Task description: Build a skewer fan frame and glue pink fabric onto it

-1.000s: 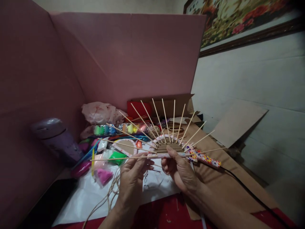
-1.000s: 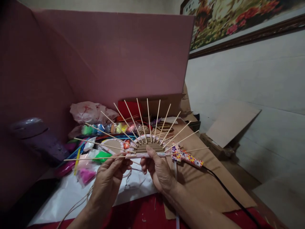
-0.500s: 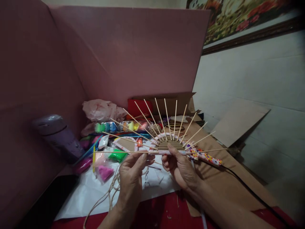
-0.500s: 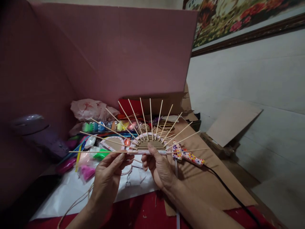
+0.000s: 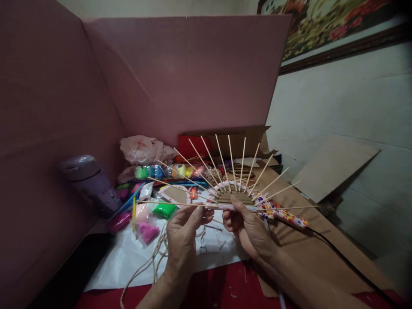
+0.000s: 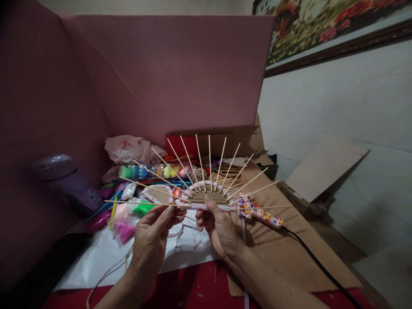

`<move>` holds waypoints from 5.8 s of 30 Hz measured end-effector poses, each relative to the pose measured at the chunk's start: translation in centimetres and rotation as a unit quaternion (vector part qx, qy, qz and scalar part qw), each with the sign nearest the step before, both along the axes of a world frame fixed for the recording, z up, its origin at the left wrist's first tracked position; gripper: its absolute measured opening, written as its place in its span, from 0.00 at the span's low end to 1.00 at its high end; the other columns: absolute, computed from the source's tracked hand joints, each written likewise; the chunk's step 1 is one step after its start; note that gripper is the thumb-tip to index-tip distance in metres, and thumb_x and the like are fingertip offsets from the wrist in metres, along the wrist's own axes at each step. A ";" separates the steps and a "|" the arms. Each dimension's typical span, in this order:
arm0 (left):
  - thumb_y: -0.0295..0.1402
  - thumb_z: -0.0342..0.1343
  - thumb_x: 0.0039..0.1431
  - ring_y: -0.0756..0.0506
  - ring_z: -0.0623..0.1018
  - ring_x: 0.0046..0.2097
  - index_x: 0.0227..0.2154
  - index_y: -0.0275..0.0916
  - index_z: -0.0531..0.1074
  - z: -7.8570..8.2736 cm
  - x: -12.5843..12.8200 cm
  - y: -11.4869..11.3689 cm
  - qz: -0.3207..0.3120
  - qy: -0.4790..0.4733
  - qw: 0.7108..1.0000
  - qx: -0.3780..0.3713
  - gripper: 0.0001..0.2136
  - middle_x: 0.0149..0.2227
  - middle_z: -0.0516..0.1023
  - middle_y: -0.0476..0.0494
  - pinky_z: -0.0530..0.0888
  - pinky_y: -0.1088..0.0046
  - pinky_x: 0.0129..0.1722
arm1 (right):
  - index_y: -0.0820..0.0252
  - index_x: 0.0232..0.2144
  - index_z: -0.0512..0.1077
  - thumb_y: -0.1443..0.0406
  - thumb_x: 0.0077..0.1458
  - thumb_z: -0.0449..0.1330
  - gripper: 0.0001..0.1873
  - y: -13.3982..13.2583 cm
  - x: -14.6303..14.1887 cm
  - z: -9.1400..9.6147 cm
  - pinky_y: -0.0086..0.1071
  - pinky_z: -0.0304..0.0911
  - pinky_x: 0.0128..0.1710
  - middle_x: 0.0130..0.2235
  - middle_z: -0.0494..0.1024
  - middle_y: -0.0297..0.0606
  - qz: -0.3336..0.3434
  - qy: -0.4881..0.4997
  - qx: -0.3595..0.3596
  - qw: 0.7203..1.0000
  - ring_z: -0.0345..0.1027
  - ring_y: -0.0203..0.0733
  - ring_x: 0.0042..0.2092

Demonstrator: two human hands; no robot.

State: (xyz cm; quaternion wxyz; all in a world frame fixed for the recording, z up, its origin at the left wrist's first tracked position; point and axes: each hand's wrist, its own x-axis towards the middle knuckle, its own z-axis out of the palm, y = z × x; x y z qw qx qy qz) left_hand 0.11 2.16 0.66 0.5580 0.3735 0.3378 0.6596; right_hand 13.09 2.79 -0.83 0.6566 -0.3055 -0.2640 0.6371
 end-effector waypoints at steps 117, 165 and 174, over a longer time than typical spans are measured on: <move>0.28 0.58 0.45 0.48 0.76 0.28 0.27 0.34 0.71 -0.1 0.3 -0.1 -0.012 0.006 1.000 0.015 0.05 0.26 0.76 0.45 0.72 0.71 0.32 | 0.63 0.22 0.70 0.57 0.43 0.61 0.14 -0.4 -0.2 0.0 0.24 0.55 0.19 0.19 0.71 0.34 0.035 0.019 0.005 0.999 0.60 0.31 0.20; 0.36 0.54 0.49 0.48 0.74 0.30 0.27 0.33 0.70 -0.8 -0.2 0.4 -0.034 0.076 0.995 -0.054 0.09 0.27 0.75 0.43 0.71 0.72 0.28 | 0.63 0.22 0.67 0.66 0.46 0.59 0.06 0.2 0.2 0.0 0.20 0.52 0.15 0.18 0.70 0.34 0.025 0.121 -0.041 0.992 0.60 0.29 0.19; 0.36 0.53 0.49 0.49 0.73 0.26 0.23 0.34 0.68 -1.5 0.1 -0.2 -0.067 0.129 0.989 -0.019 0.09 0.25 0.74 0.43 0.70 0.73 0.26 | 0.63 0.23 0.68 0.64 0.45 0.60 0.08 0.7 1.1 0.9 0.21 0.54 0.16 0.19 0.71 0.34 -0.015 0.081 0.008 0.997 0.60 0.29 0.19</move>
